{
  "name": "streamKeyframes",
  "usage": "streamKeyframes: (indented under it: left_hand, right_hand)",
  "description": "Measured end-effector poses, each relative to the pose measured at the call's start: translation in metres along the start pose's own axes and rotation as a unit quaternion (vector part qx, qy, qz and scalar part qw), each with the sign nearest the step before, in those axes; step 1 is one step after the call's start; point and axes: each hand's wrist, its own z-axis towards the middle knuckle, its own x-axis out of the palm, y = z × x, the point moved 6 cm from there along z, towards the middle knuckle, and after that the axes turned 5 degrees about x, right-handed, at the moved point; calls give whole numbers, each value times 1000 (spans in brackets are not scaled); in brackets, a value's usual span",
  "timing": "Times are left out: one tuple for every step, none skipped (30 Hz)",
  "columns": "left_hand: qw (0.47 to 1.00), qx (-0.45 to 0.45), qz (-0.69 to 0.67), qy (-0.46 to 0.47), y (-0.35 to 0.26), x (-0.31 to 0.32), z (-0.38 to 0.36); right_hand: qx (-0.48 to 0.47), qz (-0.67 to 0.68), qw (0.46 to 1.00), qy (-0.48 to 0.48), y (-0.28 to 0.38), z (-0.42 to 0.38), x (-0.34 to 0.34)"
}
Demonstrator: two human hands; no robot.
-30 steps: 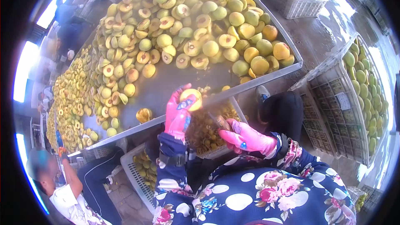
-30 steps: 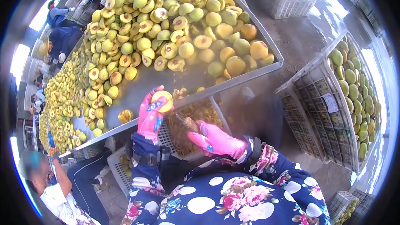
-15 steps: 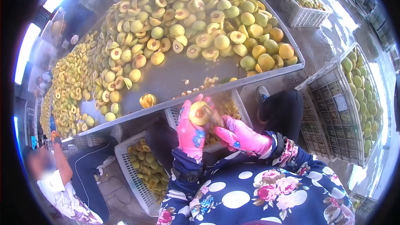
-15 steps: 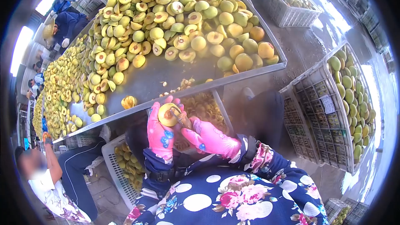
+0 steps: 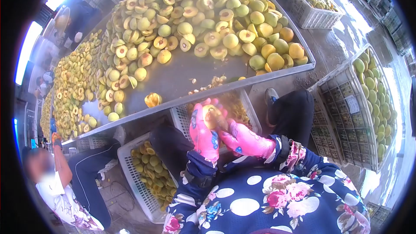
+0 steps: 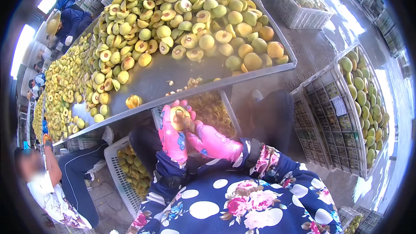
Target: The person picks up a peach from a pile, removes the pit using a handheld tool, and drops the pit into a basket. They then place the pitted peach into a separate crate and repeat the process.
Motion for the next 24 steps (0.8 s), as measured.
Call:
streamKeyframes:
  left_hand:
    - [1000,-4,2,3,2,-1,1]
    - [1000,-7,5,5,3,-4,2]
    - [1000,-11,8,8,4,-6,2]
    - [1000,-12,17,13,4,-7,2]
    - [999,-14,26,18,3,-8,2]
    - [999,-15,34,23,2,-9,2]
    - [997,-30,52,41,3,-12,5]
    - [995,-46,69,58,4,-17,9]
    - [992,-60,85,75,6,-21,13]
    - [989,-63,96,87,9,-25,16]
    - [987,-67,109,100,13,-29,18]
    - [984,-70,122,112,14,-30,18]
    - [985,-66,120,107,15,-32,17]
    - [986,-63,120,102,15,-31,16]
    - [986,-60,118,98,16,-30,15]
    - [987,-55,120,95,16,-29,13]
    - [987,-48,121,91,15,-28,11]
    - [988,-40,124,88,15,-28,11]
    - [991,-26,103,79,15,-28,11]
    - [994,-11,83,70,16,-27,11]
    - [996,4,62,61,17,-28,12]
    - [997,4,40,73,18,-28,13]
    - [998,4,23,59,19,-30,14]
    - [999,5,6,44,19,-28,12]
  right_hand:
    - [5,8,1000,12,0,0,1]
    - [9,16,1000,25,-1,1,1]
    - [14,24,999,38,-2,1,2]
    - [-3,19,999,43,-2,1,2]
    - [-21,13,999,47,-4,2,2]
    - [-38,6,998,52,-6,4,1]
    - [-36,-25,997,67,-11,5,1]
    - [-34,-57,994,82,-15,7,0]
    - [-32,-90,991,98,-12,7,-2]
    - [-4,-93,990,102,-6,1,-6]
    - [1,-105,989,107,-5,1,-7]
    - [6,-116,987,112,-4,1,-8]
    - [11,-129,985,117,-5,1,-9]
    - [38,-70,987,139,-9,2,-6]
    - [66,-13,985,160,-16,3,-3]
    - [94,44,978,181,-22,3,0]
    - [100,104,967,210,-24,2,4]
    - [106,163,951,239,-26,2,7]
    - [111,223,931,267,-25,0,12]
    - [124,287,910,272,-23,-3,16]
    - [136,350,885,276,-17,-6,22]
    - [147,409,856,279,-13,-8,26]
    - [143,418,848,292,-15,-7,28]
    - [139,427,840,306,-17,-5,30]
